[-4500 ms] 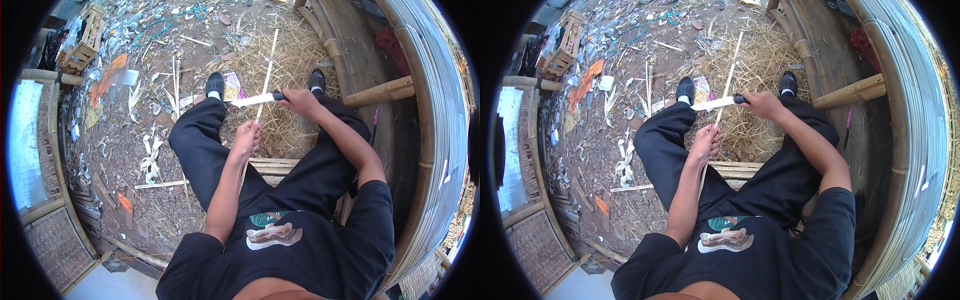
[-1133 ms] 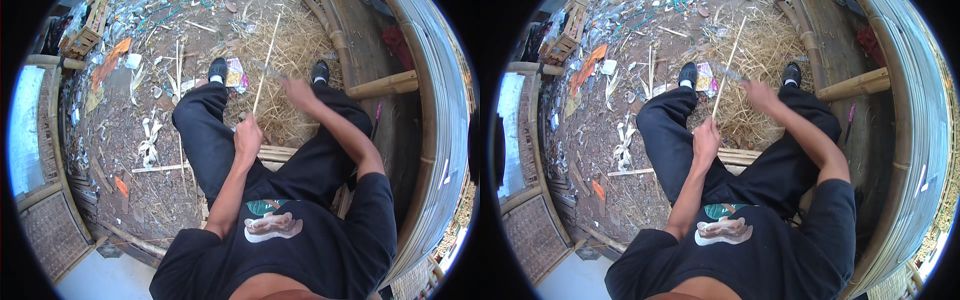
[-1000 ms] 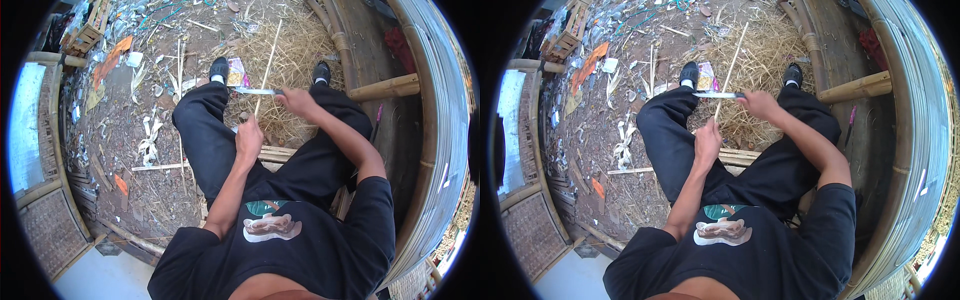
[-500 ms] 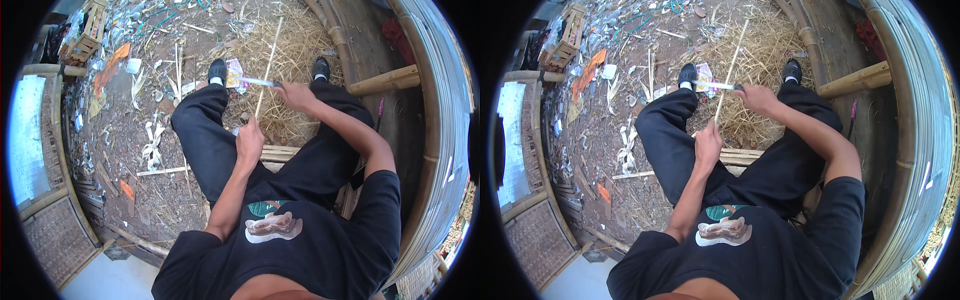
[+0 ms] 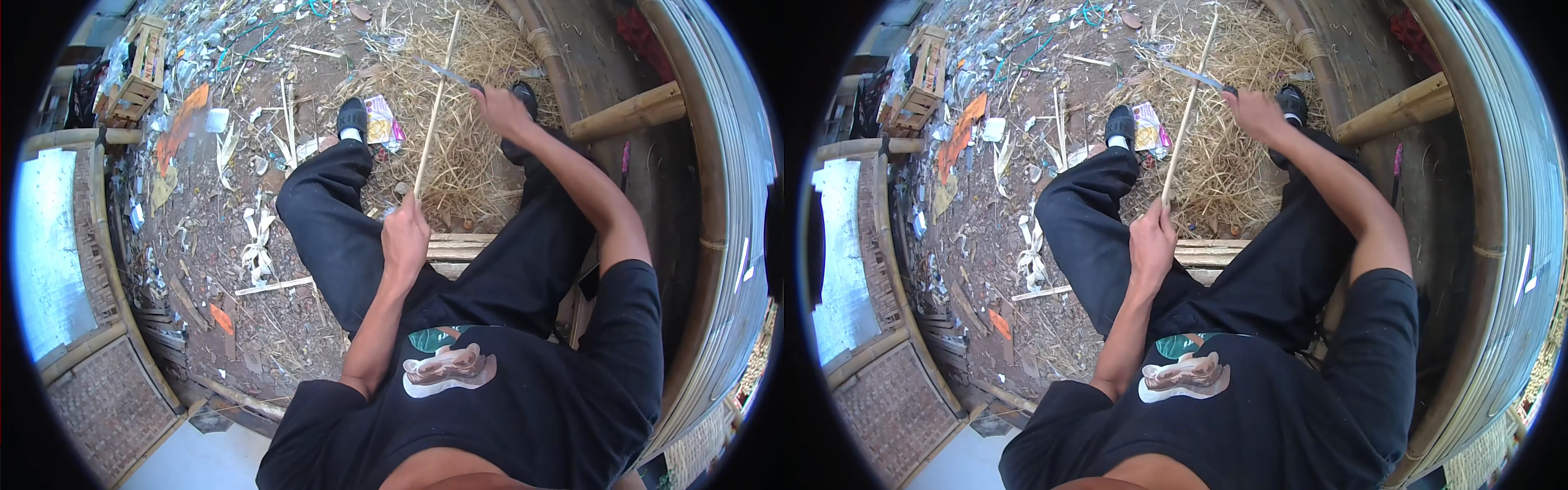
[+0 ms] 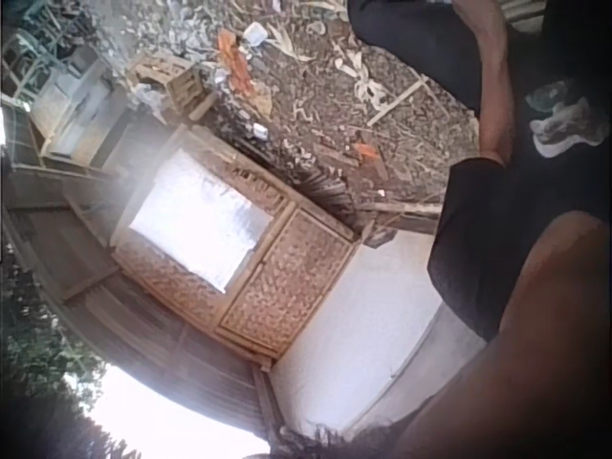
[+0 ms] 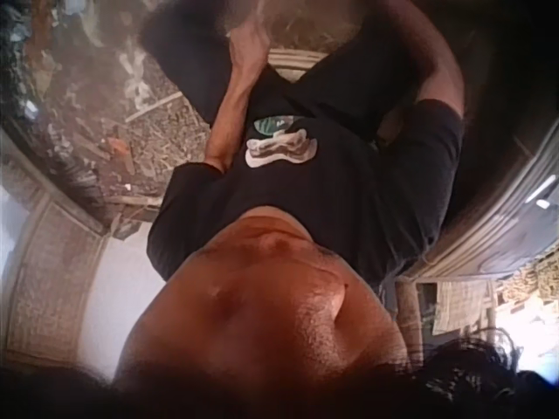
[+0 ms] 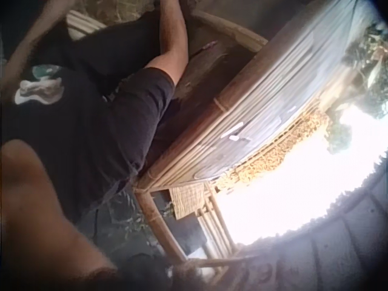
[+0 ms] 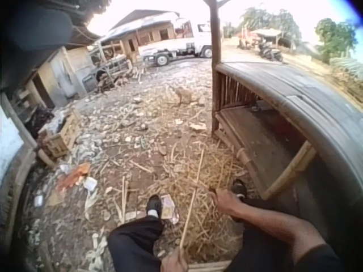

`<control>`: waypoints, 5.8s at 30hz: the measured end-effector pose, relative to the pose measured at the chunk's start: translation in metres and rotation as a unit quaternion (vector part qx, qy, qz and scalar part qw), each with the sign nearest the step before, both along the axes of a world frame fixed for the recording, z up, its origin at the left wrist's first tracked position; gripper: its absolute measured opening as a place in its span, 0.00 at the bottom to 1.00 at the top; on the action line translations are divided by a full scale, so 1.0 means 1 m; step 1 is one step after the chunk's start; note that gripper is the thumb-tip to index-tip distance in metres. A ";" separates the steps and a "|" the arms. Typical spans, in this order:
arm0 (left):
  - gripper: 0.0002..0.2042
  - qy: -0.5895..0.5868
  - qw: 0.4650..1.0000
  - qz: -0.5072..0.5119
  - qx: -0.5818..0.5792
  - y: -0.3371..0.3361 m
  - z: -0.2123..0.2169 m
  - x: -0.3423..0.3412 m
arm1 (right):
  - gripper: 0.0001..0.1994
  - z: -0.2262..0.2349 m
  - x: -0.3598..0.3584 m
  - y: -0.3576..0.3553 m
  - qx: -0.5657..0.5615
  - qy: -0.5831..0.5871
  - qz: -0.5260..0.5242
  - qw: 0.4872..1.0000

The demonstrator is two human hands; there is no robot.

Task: The person scrapes a bamboo stick with a knife, picks up another bamboo stick, and scrapes it using the knife.

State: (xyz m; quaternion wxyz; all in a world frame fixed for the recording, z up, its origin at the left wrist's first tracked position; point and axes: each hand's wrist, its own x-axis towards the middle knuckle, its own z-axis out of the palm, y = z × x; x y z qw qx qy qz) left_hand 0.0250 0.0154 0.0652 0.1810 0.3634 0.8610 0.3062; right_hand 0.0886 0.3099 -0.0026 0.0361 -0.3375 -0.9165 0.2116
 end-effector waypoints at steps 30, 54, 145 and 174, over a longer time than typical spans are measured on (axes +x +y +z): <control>0.09 -0.016 0.972 0.205 0.113 -0.115 0.081 -0.079 | 0.27 0.001 0.003 0.015 -0.119 -0.054 -0.034 0.991; 0.12 0.017 0.950 0.308 -0.056 -0.210 -0.177 -0.170 | 0.16 -0.046 -0.045 -0.031 -0.108 -0.126 0.131 0.977; 0.23 -0.053 0.951 0.304 0.015 -0.228 -0.200 -0.249 | 0.17 -0.037 -0.058 -0.078 -0.152 -0.194 0.142 0.959; 0.12 -0.438 0.873 0.160 0.142 -0.145 0.076 -0.106 | 0.18 0.031 -0.036 -0.086 -0.182 0.157 0.002 0.971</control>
